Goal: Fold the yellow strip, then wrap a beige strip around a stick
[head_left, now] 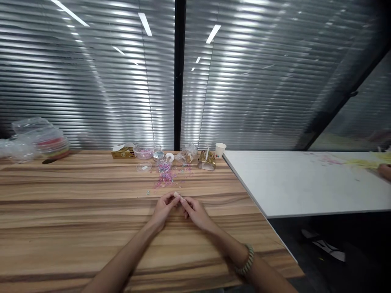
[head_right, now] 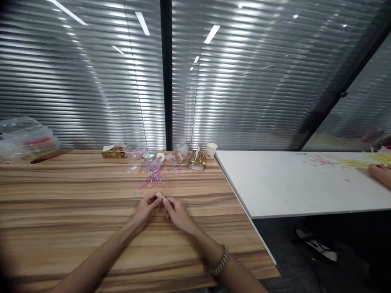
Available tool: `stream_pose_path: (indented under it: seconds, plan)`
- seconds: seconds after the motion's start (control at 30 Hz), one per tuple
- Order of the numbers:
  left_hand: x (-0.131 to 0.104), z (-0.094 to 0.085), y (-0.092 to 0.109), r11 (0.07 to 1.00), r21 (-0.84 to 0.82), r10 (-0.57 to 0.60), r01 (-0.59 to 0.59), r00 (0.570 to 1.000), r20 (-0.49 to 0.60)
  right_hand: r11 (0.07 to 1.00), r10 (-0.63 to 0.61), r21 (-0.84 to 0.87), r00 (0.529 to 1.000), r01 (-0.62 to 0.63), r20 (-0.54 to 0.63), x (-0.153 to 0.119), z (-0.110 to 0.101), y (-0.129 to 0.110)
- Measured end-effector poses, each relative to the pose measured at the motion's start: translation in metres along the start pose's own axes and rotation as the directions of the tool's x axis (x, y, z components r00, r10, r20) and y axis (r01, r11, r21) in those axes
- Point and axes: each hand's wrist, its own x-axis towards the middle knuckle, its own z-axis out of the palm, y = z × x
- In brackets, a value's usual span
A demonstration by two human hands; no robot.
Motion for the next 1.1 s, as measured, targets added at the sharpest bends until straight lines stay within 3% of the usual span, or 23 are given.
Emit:
stream_pose_path:
  seconds: [0.27, 0.5, 0.83, 1.1]
  plan:
    - [0.002, -0.002, -0.001, 0.997, -0.063, -0.034, 0.036, 0.999, 0.038, 0.999, 0.025, 0.040, 1.000, -0.026, 0.018, 0.004, 0.001, 0.003]
    - [0.006, -0.004, -0.008, 1.000, -0.024, -0.015, 0.015, 1.000, 0.021, 1.000, 0.021, 0.005, 0.999, -0.021, 0.024, 0.004, -0.001, 0.000]
    - [0.012, -0.005, -0.009, 0.992, -0.118, -0.029, 0.043, 0.992, 0.120, 0.999, 0.022, -0.046, 1.000, -0.021, 0.019, 0.007, -0.002, -0.002]
    - [0.014, -0.009, -0.015, 0.987, -0.149, -0.048, 0.061, 0.995, 0.089, 0.996, 0.009, -0.090, 1.000, -0.007, 0.021, 0.007, -0.002, -0.002]
